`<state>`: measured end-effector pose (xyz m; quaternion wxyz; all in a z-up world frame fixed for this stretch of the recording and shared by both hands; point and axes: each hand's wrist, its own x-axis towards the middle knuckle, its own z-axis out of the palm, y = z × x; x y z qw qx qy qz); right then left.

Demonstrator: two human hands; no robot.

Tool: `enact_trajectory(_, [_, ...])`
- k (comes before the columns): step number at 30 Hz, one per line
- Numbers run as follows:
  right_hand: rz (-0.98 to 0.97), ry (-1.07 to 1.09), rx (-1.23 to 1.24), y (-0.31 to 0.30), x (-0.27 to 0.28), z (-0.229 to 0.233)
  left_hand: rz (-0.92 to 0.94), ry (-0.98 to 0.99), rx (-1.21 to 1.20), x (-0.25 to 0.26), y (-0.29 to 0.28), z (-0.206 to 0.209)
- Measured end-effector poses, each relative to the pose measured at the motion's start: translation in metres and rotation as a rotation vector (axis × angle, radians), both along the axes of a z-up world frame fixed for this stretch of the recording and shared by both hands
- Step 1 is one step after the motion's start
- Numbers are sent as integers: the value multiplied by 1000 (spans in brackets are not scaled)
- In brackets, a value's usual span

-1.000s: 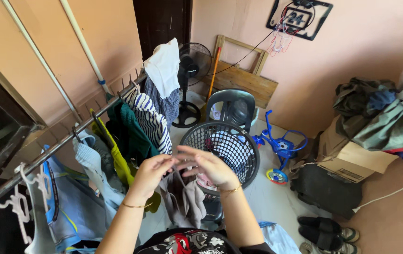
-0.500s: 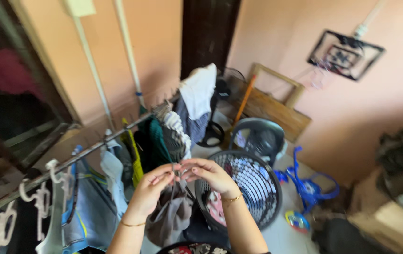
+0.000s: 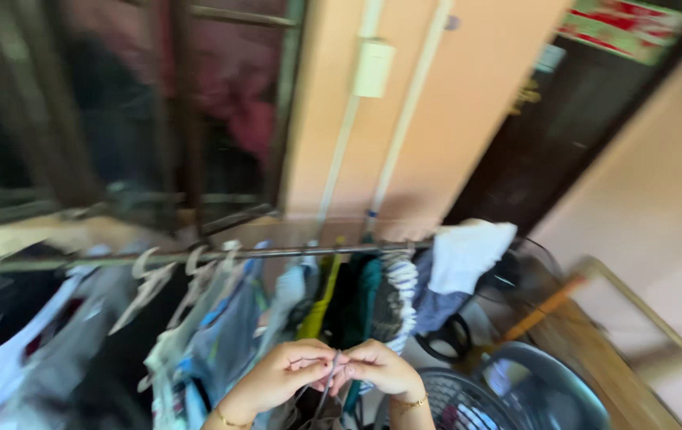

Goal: The person hangs various clothing items, including a light blue t-shirt, a grey top, and patterned shorts, onto a metal drying rack using hangers. They retrieve clothes from a pile on a chair and a laundry basket, place them on hangers, and arrange them on the rack. The person also gathers a bundle of empty hangers from a ceiling storage area and places them into the laundry basket.

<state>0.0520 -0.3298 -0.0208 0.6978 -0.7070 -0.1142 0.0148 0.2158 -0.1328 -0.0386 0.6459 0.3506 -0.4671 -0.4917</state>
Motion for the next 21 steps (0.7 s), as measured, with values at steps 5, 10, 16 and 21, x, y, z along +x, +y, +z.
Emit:
enact_trajectory(5, [257, -128, -236, 41, 29, 30, 12, -97, -81, 6, 62, 21])
enact_trajectory(10, [411, -285, -369, 101, 61, 65, 67, -175, -170, 10, 138, 40])
enact_trajectory(16, [614, -328, -346, 203, 110, 74, 234, -198, -348, 11, 260, 51])
enact_trajectory(21, [681, -257, -324, 288, 155, 49, 592, -306, -132, 10, 364, 45])
